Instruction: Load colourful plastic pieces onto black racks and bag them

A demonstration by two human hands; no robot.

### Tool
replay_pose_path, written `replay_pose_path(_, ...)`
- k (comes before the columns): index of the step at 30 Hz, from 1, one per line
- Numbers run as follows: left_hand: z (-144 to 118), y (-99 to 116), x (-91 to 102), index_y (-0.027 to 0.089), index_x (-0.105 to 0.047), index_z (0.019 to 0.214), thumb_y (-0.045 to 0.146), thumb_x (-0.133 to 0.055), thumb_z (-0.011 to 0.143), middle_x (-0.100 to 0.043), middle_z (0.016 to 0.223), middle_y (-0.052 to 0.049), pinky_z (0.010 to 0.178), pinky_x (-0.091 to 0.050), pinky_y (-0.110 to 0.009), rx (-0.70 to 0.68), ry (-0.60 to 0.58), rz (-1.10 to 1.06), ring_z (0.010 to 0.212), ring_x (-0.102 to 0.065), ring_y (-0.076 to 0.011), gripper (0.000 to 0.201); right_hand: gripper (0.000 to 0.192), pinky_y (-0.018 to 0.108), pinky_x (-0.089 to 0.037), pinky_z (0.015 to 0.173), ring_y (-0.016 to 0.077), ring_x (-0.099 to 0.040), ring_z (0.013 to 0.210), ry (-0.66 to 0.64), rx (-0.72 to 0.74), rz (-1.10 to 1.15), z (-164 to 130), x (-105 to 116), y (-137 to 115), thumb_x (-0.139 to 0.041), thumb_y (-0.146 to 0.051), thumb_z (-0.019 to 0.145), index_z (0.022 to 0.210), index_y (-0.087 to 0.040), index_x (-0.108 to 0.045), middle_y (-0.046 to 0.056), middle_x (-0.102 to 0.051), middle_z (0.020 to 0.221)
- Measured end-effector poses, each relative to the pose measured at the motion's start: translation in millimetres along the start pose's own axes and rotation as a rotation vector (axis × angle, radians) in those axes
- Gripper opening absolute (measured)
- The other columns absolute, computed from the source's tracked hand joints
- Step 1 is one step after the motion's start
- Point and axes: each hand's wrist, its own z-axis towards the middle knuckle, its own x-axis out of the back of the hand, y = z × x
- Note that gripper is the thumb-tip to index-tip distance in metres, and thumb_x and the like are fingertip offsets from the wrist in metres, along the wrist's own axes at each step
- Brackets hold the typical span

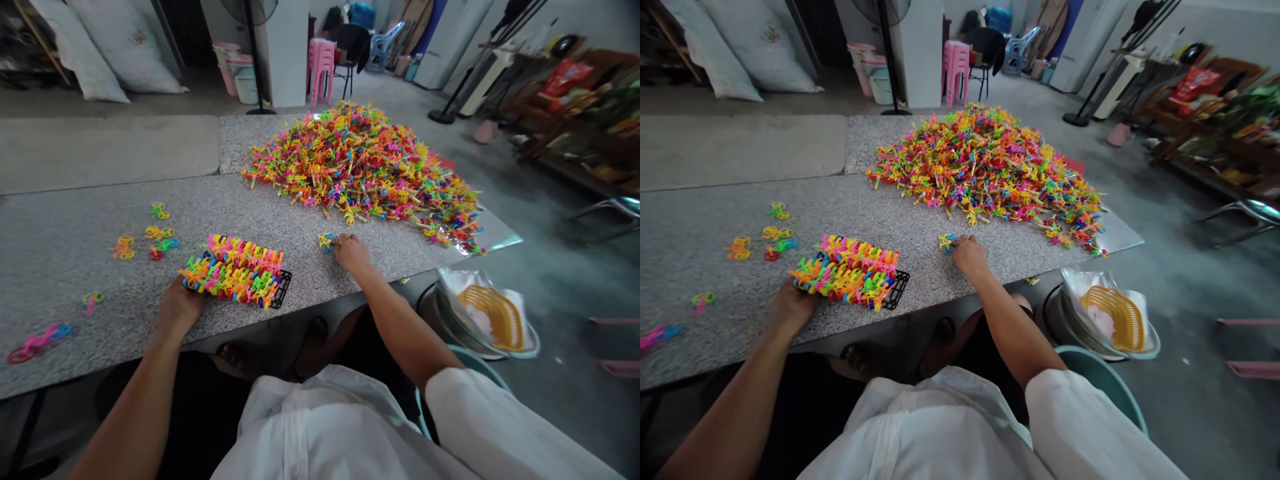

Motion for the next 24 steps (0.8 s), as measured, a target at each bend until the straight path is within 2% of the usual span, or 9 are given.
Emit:
replay_pose_path(3,-1,2,0.4,0.017,-0.073,0.125,0.042,-0.055,0.094,-0.078,0.125,-0.016,0.102,-0.059,-0.046,0.043,0.015,-0.012,0.124,-0.071,-0.0377,0.043,0.036,0.034,-0.053,0.094,0.0282,-0.073,0.113,-0.049,0.051,-0.065,10,-3,10,-0.046,-0.025,0.111,0.131,-0.015,-0.075,0.018,-0.072,0.132)
replay_pose_path(5,-3,6,1.6,0.017,-0.074,0.123,0.042,-0.056,0.093,-0.078,0.124,-0.016,0.1,-0.06,-0.047,0.048,0.022,-0.011,0.122,-0.072,-0.0381,0.043,0.033,0.031,-0.051,0.094,0.0265,-0.072,0.113,-0.014,0.108,-0.027,7,-8,11,-0.049,-0.024,0.11,0.122,-0.015,-0.078,0.018,-0.074,0.127)
replay_pose_path(9,-4,12,2.7,0.019,-0.075,0.12,0.042,-0.06,0.091,-0.08,0.118,-0.013,0.095,-0.061,-0.043,0.065,0.043,-0.017,0.116,-0.075,-0.0367,0.04,0.021,0.029,-0.049,0.085,0.0216,-0.071,0.096,0.038,0.161,0.296,-11,-23,-2,-0.059,-0.026,0.103,0.108,-0.016,-0.077,0.01,-0.078,0.103)
replay_pose_path(14,-5,16,3.1,0.02,-0.076,0.115,0.04,-0.062,0.09,-0.081,0.111,-0.012,0.093,-0.061,-0.042,0.105,0.078,-0.002,0.113,-0.076,-0.0363,0.035,0.017,0.026,-0.04,0.066,0.0164,-0.059,0.071,-0.061,0.14,0.676,-36,-37,-35,-0.064,-0.037,0.092,0.088,-0.021,-0.063,-0.002,-0.065,0.075)
replay_pose_path(19,-7,21,5.7,0.019,-0.075,0.119,0.037,-0.059,0.091,-0.08,0.119,-0.013,0.095,-0.061,-0.042,0.055,0.063,-0.043,0.117,-0.075,-0.0349,0.037,0.01,0.026,-0.035,0.062,0.0148,-0.053,0.066,-0.116,0.197,0.764,-46,-36,-58,-0.063,-0.032,0.086,0.083,-0.022,-0.059,-0.005,-0.057,0.068)
replay_pose_path(21,-7,22,5.8,0.018,-0.075,0.119,0.038,-0.059,0.091,-0.08,0.119,-0.014,0.095,-0.061,-0.044,0.073,0.063,-0.029,0.116,-0.074,-0.0362,0.038,0.012,0.026,-0.036,0.063,0.015,-0.055,0.067,-0.137,0.208,0.761,-48,-36,-62,-0.062,-0.031,0.088,0.083,-0.021,-0.063,-0.004,-0.059,0.068)
replay_pose_path(24,-6,20,4.6,0.018,-0.075,0.117,0.039,-0.059,0.092,-0.08,0.115,-0.014,0.094,-0.061,-0.044,0.097,0.059,0.003,0.113,-0.075,-0.0364,0.037,0.018,0.026,-0.04,0.064,0.0156,-0.059,0.066,-0.245,0.213,0.765,-50,-38,-67,-0.063,-0.033,0.094,0.086,-0.02,-0.071,-0.003,-0.063,0.065)
